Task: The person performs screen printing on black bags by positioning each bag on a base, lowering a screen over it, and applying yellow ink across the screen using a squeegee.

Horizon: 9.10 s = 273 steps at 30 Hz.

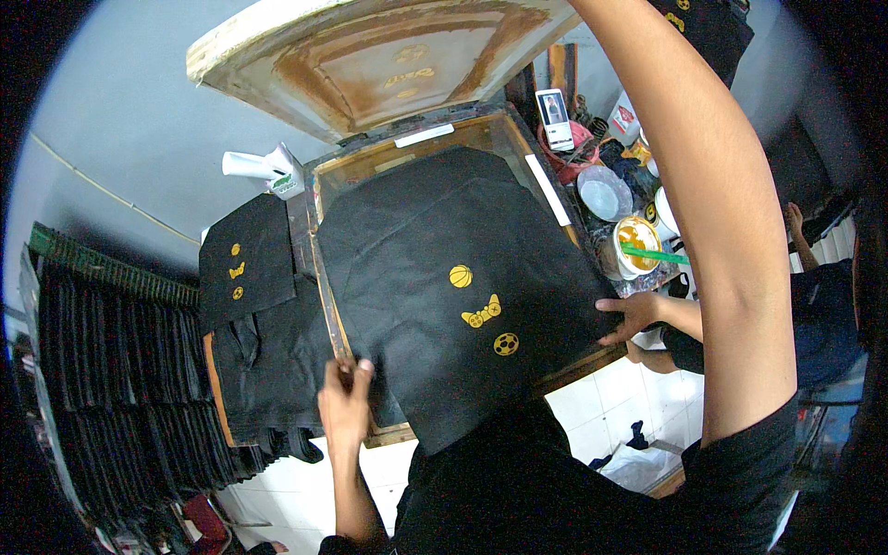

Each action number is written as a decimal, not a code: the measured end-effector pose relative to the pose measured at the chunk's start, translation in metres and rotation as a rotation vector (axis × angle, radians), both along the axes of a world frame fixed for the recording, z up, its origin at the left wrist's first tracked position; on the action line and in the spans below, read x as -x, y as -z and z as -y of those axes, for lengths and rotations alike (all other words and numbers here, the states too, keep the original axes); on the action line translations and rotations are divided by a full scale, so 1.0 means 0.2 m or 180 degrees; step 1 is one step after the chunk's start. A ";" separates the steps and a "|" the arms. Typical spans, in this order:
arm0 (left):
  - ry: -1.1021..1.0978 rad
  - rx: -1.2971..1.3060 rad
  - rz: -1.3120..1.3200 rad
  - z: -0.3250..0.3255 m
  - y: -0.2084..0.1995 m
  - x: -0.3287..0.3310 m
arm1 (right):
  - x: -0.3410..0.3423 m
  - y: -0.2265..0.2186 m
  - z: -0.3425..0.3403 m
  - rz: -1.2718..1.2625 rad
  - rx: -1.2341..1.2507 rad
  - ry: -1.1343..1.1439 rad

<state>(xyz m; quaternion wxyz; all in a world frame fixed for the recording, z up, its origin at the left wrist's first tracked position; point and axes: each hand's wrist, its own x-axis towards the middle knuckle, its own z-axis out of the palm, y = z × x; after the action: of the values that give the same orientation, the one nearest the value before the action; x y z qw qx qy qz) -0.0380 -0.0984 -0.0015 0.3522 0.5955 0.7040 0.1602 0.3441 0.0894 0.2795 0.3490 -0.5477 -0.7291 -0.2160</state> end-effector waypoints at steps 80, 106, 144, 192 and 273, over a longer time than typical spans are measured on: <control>-0.0135 0.0889 0.3007 0.15 0.38 -0.31 | 0.16 1.25 0.97 0.0742 0.2798 -0.1091; 0.0718 0.0815 0.3558 -0.21 0.14 -0.26 | 0.03 1.44 -0.42 0.0777 0.2202 -0.0156; 0.2024 -0.2691 -0.0626 -0.09 0.37 -0.06 | 0.34 1.59 1.06 0.0347 0.1250 -0.0590; 0.0221 -0.0964 -0.0469 -0.16 0.94 0.72 | 0.06 -0.02 0.00 -0.1055 0.0426 -0.0554; 0.1981 -0.1078 -0.0987 -1.38 0.29 -1.60 | -0.10 -0.14 -0.33 -0.0052 -0.0129 -0.0297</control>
<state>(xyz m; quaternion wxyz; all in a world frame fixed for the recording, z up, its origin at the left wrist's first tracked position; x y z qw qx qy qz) 0.2829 0.1786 -0.0593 0.1701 0.8476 0.4981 0.0677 0.3634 0.1548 0.3067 0.3756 -0.5076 -0.7465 -0.2097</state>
